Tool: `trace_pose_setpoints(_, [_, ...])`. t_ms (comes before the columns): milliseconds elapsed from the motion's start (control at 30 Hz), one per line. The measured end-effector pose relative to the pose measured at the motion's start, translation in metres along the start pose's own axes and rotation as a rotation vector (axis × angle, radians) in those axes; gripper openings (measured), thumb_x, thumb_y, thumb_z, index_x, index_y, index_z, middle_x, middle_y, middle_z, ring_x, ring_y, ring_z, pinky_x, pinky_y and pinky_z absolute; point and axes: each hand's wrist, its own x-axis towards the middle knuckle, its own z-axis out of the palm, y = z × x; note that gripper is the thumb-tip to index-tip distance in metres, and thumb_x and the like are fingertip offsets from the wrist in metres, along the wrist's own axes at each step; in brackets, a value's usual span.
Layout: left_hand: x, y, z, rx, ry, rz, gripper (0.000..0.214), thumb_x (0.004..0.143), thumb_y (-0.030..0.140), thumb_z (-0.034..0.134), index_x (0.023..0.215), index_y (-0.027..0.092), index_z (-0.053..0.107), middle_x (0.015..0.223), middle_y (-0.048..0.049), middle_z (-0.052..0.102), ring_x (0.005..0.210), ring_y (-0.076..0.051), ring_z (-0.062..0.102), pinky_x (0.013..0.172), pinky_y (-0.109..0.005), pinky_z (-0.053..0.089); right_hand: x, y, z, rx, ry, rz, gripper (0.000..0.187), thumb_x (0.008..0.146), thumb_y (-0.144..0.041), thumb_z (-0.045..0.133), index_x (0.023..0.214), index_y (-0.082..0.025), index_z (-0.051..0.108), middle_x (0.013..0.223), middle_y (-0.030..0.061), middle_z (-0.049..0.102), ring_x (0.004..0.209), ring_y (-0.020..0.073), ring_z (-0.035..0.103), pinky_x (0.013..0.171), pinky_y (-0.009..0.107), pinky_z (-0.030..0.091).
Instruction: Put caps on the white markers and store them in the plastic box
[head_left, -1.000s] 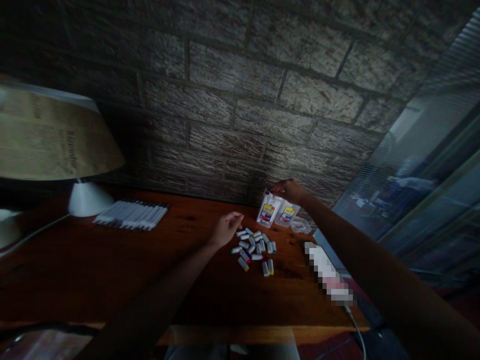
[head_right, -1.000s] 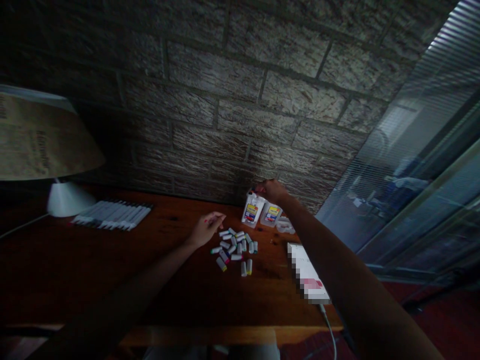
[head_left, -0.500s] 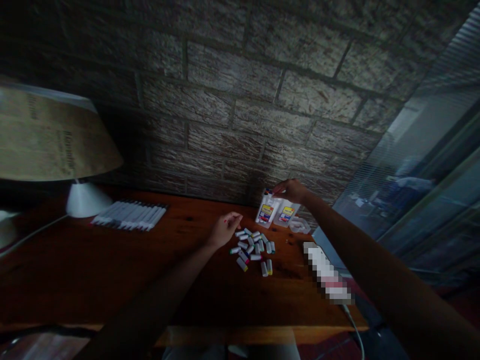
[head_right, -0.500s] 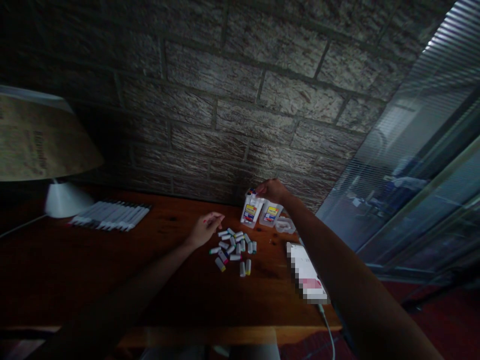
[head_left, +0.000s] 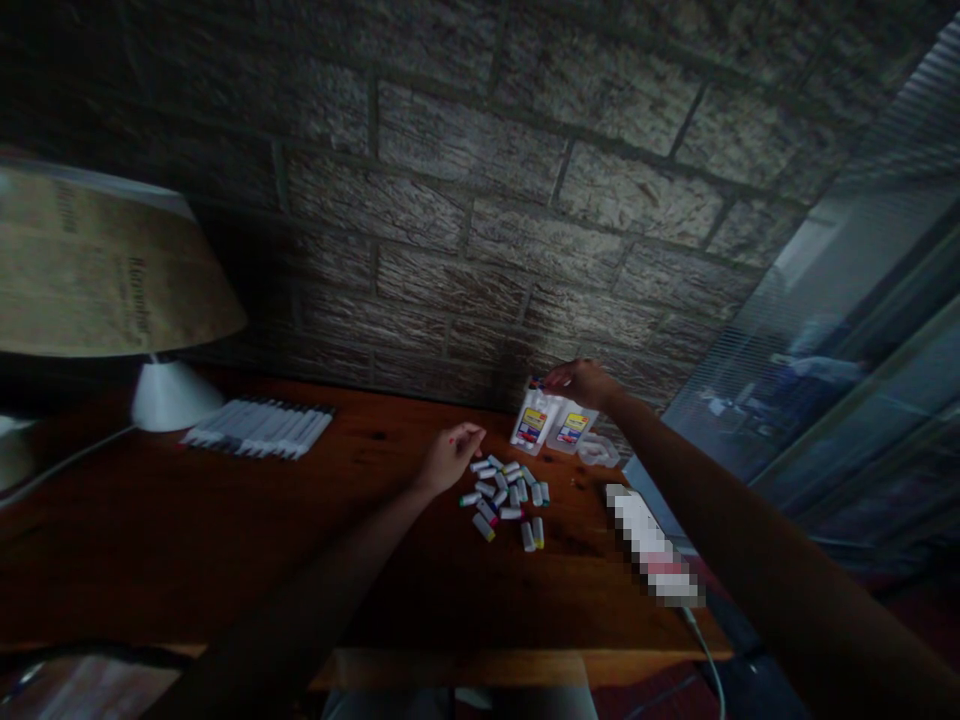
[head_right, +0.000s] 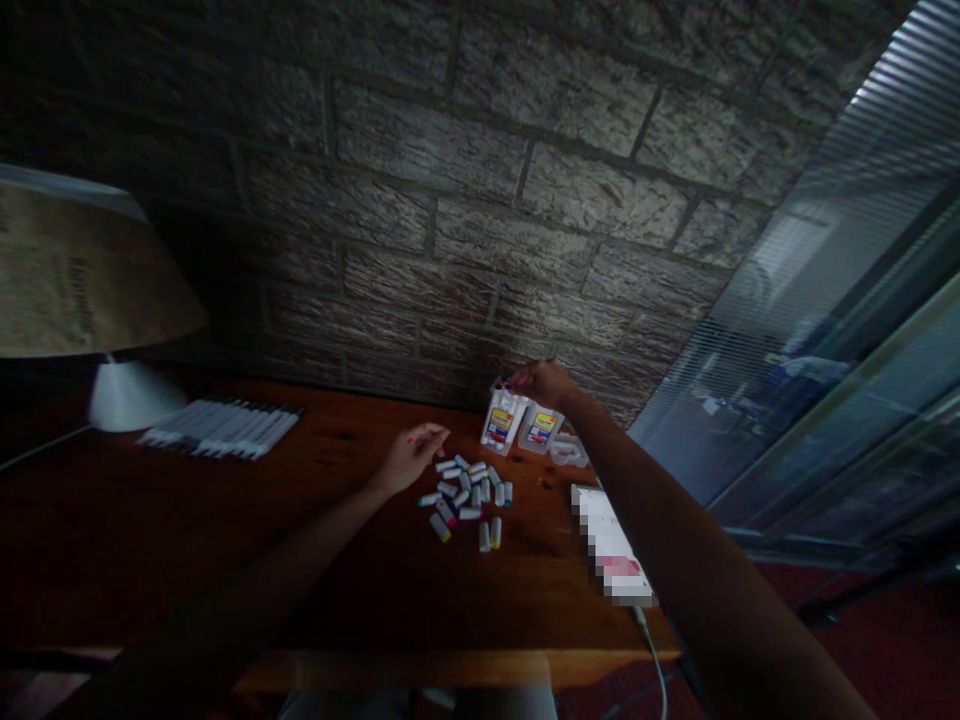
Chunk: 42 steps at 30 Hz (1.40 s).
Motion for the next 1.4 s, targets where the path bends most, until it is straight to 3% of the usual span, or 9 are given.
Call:
trace_pose_setpoints(467, [0.0,0.0,0.0,0.014,-0.006,0.022,0.032,0.09,0.045,0.05,0.088,0.016,0.064,0.063,0.0,0.065,0.06,-0.013,0.06,0.062,-0.024,0.045,0.009,0.002,0.009,-0.064,-0.074,0.053,0.013,0.081,-0.03,0.07,0.089,-0.02,0.075,0.084,0.0031,0.076,0.076,0.0167,0.07,0.071,0.024,0.05])
trace_pose_setpoints(700, [0.0,-0.003,0.001,0.015,-0.017,0.009,0.032,0.09,0.046,0.05,0.089,0.017,0.065,0.064,0.0,0.066,0.06,-0.014,0.06,0.061,-0.024,0.044,0.005,-0.004,0.005,-0.112,-0.053,0.091,0.014,0.084,-0.028,0.066,0.092,-0.02,0.076,0.079,0.0025,0.075,0.072,0.0161,0.069,0.068,0.023,0.049])
trace_pose_setpoints(1033, [0.001,-0.008,0.002,0.022,-0.021,0.011,0.032,0.09,0.045,0.05,0.091,0.017,0.065,0.065,-0.0006,0.066,0.062,-0.014,0.062,0.063,-0.025,0.045,0.002,-0.01,0.004,-0.127,-0.05,0.108,0.017,0.081,-0.024,0.071,0.096,-0.018,0.075,0.092,0.0054,0.076,0.083,0.0168,0.071,0.073,0.022,0.05])
trace_pose_setpoints(1400, [0.0,-0.003,0.0,0.044,-0.019,0.02,0.034,0.091,0.047,0.049,0.091,0.017,0.065,0.065,0.0,0.067,0.062,-0.014,0.062,0.064,-0.025,0.046,0.004,-0.002,0.004,-0.079,-0.022,0.071,0.014,0.078,-0.027,0.073,0.09,-0.021,0.076,0.083,0.0021,0.076,0.075,0.0161,0.071,0.065,0.021,0.05])
